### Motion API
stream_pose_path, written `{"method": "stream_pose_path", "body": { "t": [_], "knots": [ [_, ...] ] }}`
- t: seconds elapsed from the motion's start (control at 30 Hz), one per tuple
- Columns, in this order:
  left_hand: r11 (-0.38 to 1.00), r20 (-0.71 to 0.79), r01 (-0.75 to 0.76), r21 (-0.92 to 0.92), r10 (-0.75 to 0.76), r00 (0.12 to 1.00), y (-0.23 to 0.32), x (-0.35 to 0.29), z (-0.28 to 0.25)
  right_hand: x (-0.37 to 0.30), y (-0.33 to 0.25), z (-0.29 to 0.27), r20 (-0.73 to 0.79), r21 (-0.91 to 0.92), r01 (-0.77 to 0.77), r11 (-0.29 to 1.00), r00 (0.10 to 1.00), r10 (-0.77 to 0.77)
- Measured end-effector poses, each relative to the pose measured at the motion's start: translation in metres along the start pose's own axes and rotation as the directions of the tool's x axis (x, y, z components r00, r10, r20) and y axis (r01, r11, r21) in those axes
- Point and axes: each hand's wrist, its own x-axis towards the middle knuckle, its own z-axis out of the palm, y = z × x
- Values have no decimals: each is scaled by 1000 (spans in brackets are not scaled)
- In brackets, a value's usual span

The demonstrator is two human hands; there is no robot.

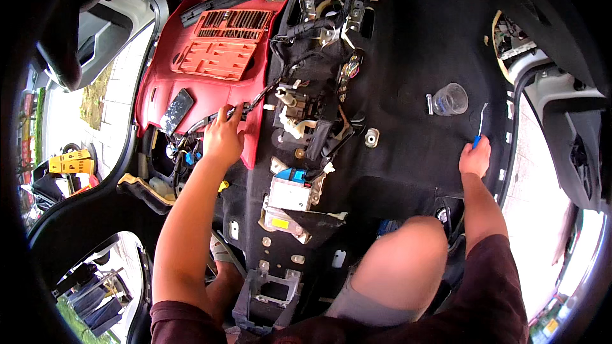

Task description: The person dismantles car interior components using a prying tool and a screwdriver to remove trim pieces, foam insulation, and electrical connectors.

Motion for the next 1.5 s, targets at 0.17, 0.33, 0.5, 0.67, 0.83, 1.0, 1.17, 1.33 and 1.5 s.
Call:
{"method": "stream_pose_path", "body": {
  "t": [0.17, 0.33, 0.5, 0.67, 0.83, 1.0, 1.17, 1.33, 1.5],
  "knots": [
    [998, -10, -54, -24, 54, 998, -11, 3, -7, 7, -11, 2, 116, -48, -61, 997, 991, 67],
    [985, -3, -139, -107, 139, 990, -6, 24, -4, 2, 28, 12, 182, -161, -193, 968, 958, 222],
    [982, 62, -178, -62, 182, 981, -26, 32, -3, -52, -25, -45, 568, 356, -549, 756, 770, 292],
    [955, 128, -295, 35, 288, 949, -47, 46, -1, -120, -66, -156, 850, 235, -577, 782, 512, 122],
    [925, 142, -367, 95, 352, 925, -42, 23, -23, -203, -94, -251, 874, 160, -638, 753, 446, 193],
    [842, 333, -448, 302, 347, 877, -53, -8, -53, -241, -130, -363, 755, 126, -124, 984, 656, -14],
    [774, 394, -499, 390, 350, 850, -55, -45, -84, -269, -214, -503, 683, 147, -247, 958, 726, 83],
    [880, 455, -363, 307, 199, 868, -133, -25, -75, -300, -305, -568, 648, 351, -321, 880, 761, 19],
    [822, 493, -484, 301, 300, 817, -90, -54, -127, -336, -329, -594, 630, 423, -282, 861, 775, -55]
  ]
}}
